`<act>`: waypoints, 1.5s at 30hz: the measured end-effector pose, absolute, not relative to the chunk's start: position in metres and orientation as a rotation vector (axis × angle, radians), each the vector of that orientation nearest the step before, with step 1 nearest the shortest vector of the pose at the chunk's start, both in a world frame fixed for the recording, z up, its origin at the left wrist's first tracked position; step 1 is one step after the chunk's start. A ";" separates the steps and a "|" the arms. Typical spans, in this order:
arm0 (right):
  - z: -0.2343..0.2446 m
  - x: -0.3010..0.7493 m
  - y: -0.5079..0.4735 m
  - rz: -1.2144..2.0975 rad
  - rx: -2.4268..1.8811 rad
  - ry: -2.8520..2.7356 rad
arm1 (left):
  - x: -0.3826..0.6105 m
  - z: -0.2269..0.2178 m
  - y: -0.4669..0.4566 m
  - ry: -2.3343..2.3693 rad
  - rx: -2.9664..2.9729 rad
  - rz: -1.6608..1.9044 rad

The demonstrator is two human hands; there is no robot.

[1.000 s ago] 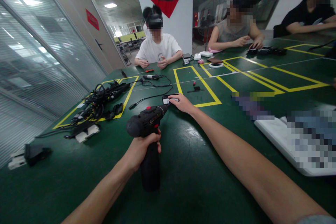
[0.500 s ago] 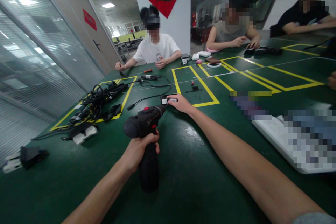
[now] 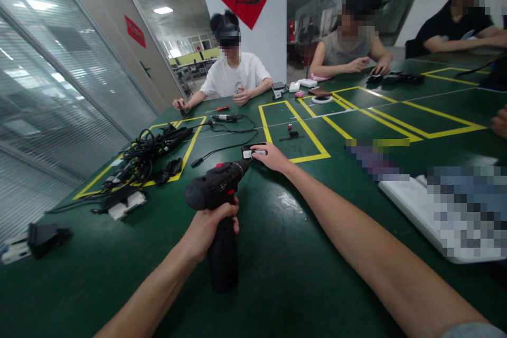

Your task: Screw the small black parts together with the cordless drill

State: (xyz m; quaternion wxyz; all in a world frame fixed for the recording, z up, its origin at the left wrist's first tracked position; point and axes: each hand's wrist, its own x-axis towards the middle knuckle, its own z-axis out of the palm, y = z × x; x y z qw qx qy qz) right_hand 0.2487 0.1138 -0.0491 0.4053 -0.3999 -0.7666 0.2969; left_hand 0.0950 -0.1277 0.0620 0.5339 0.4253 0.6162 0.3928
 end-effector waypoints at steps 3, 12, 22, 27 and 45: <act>-0.049 0.249 0.113 0.751 -1.017 -1.930 | 0.094 0.060 -0.127 1.456 1.007 0.945; -0.050 0.249 0.115 0.760 -1.008 -1.933 | 0.095 0.061 -0.128 1.445 0.997 0.958; -0.052 0.249 0.117 0.755 -1.022 -1.931 | 0.093 0.059 -0.127 1.441 1.005 0.972; -0.051 0.249 0.116 0.758 -1.024 -1.928 | 0.094 0.059 -0.127 1.436 1.018 0.939; -0.052 0.249 0.118 0.757 -0.992 -1.937 | 0.093 0.058 -0.128 1.432 1.027 0.967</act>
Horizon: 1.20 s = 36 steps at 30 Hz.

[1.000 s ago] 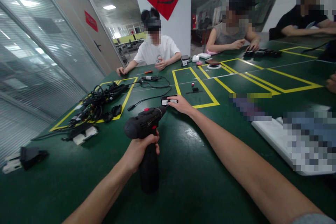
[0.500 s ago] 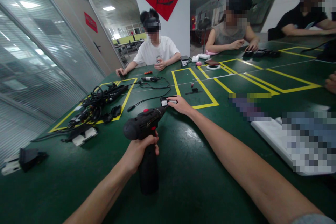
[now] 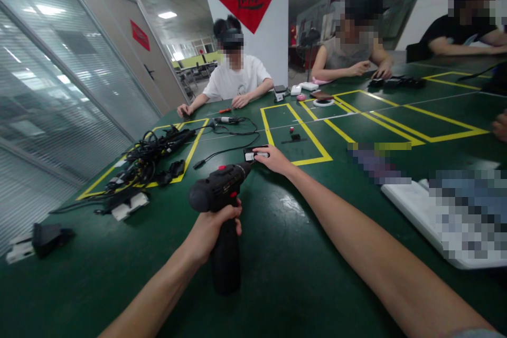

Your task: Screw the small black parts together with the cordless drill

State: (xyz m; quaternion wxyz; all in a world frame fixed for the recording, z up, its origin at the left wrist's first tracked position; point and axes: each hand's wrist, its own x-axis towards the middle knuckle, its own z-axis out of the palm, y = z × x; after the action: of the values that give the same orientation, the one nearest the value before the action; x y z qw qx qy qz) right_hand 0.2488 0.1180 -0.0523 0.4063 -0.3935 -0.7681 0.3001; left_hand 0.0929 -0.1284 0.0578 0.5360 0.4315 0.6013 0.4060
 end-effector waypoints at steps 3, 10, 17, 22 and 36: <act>-0.051 0.249 0.117 0.745 -0.985 -1.946 | 0.094 0.059 -0.129 1.408 1.041 0.987; -0.049 0.249 0.115 0.726 -0.989 -1.950 | 0.086 0.065 -0.134 1.435 1.164 0.864; -0.048 0.248 0.113 0.720 -1.018 -1.944 | 0.085 0.090 -0.144 1.679 1.637 0.462; -0.046 0.249 0.112 0.722 -1.015 -1.941 | 0.090 0.088 -0.151 1.736 1.894 0.170; -0.042 0.256 0.118 0.796 -0.916 -1.935 | 0.098 0.077 -0.159 1.431 2.273 -0.179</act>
State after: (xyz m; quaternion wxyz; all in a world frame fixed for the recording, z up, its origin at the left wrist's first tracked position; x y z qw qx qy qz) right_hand 0.2555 0.1185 -0.0421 0.4158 -0.3647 -0.7706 0.3168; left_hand 0.0979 -0.1590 0.0768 0.2230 0.8232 0.5181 -0.0650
